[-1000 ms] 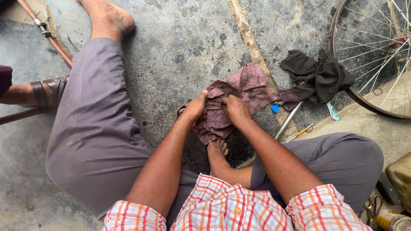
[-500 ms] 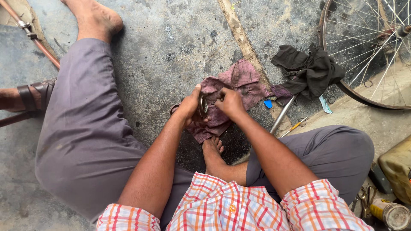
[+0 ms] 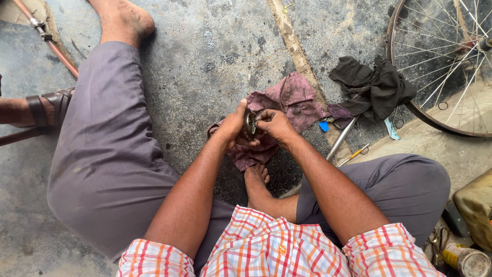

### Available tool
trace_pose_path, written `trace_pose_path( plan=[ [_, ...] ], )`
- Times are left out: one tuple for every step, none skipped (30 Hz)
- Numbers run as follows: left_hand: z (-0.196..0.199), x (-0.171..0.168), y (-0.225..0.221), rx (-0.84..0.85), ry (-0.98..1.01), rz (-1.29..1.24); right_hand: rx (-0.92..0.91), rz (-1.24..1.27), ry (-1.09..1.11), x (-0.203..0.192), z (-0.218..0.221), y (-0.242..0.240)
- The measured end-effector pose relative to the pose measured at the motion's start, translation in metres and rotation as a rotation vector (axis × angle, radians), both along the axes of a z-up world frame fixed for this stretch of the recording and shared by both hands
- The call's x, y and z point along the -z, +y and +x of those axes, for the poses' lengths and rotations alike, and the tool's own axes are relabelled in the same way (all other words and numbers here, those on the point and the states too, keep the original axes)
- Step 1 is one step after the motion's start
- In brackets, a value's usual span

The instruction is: The person cleans a bicycle gear component using a cloth and wipes the grime away, then holds the gear up and indicates specific areas on the component while seated on the floor.

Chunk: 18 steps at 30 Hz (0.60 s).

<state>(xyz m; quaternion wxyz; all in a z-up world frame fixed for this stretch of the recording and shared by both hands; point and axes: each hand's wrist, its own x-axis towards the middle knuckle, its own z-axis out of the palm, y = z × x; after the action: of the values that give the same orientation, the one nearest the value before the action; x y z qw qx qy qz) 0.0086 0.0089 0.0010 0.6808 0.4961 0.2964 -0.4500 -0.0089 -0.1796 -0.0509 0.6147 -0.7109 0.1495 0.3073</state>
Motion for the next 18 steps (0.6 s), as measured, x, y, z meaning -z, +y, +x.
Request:
trace_pose_path(
  plan=[
    [0.001, 0.001, 0.0, 0.01, -0.014, 0.017, -0.005, -0.026, -0.017, -0.002, 0.001, 0.0],
    [0.001, 0.002, -0.001, 0.009, -0.012, 0.016, -0.005, -0.027, -0.015, -0.004, 0.0, 0.001],
    [0.001, 0.002, -0.002, 0.031, -0.013, 0.031, 0.012, 0.003, 0.019, -0.006, 0.0, 0.001],
    [0.002, 0.003, -0.002, 0.052, -0.015, 0.047, 0.029, 0.034, 0.053, -0.009, 0.001, 0.001],
    [0.001, 0.004, -0.002, 0.05, -0.014, 0.048, 0.027, 0.034, 0.054, -0.013, 0.001, 0.001],
    [0.0, 0.004, -0.002, 0.064, -0.038, 0.039, 0.04, 0.062, 0.111, -0.016, 0.001, 0.0],
    [0.0, 0.003, -0.002, 0.077, -0.063, 0.03, 0.053, 0.088, 0.167, -0.019, 0.001, 0.0],
    [0.0, 0.002, -0.002, 0.077, -0.063, 0.029, 0.053, 0.088, 0.166, -0.02, 0.002, -0.001],
    [0.0, 0.001, -0.003, 0.092, -0.067, 0.037, 0.052, 0.072, 0.171, -0.021, 0.003, -0.003],
    [0.0, -0.001, -0.002, 0.108, -0.071, 0.046, 0.052, 0.057, 0.177, -0.02, 0.004, -0.003],
    [0.001, -0.003, -0.003, 0.107, -0.071, 0.045, 0.052, 0.056, 0.176, -0.019, 0.005, -0.004],
    [0.002, -0.005, -0.004, 0.108, -0.062, 0.052, 0.067, 0.074, 0.184, -0.018, 0.006, -0.005],
    [0.002, -0.006, -0.004, 0.109, -0.052, 0.059, 0.082, 0.092, 0.192, -0.016, 0.005, -0.007],
    [0.002, -0.007, -0.004, 0.109, -0.053, 0.059, 0.081, 0.092, 0.191, -0.015, 0.005, -0.008],
    [0.002, -0.007, -0.004, 0.103, -0.062, 0.041, 0.083, 0.106, 0.191, -0.015, 0.006, -0.009],
    [0.001, -0.007, -0.004, 0.098, -0.07, 0.024, 0.084, 0.12, 0.191, -0.014, 0.005, -0.01],
    [0.002, -0.007, -0.004, 0.097, -0.07, 0.024, 0.084, 0.12, 0.191, -0.014, 0.006, -0.011],
    [0.003, -0.007, -0.005, 0.077, -0.045, 0.026, 0.109, 0.149, 0.183, -0.015, 0.006, -0.012]
  ],
)
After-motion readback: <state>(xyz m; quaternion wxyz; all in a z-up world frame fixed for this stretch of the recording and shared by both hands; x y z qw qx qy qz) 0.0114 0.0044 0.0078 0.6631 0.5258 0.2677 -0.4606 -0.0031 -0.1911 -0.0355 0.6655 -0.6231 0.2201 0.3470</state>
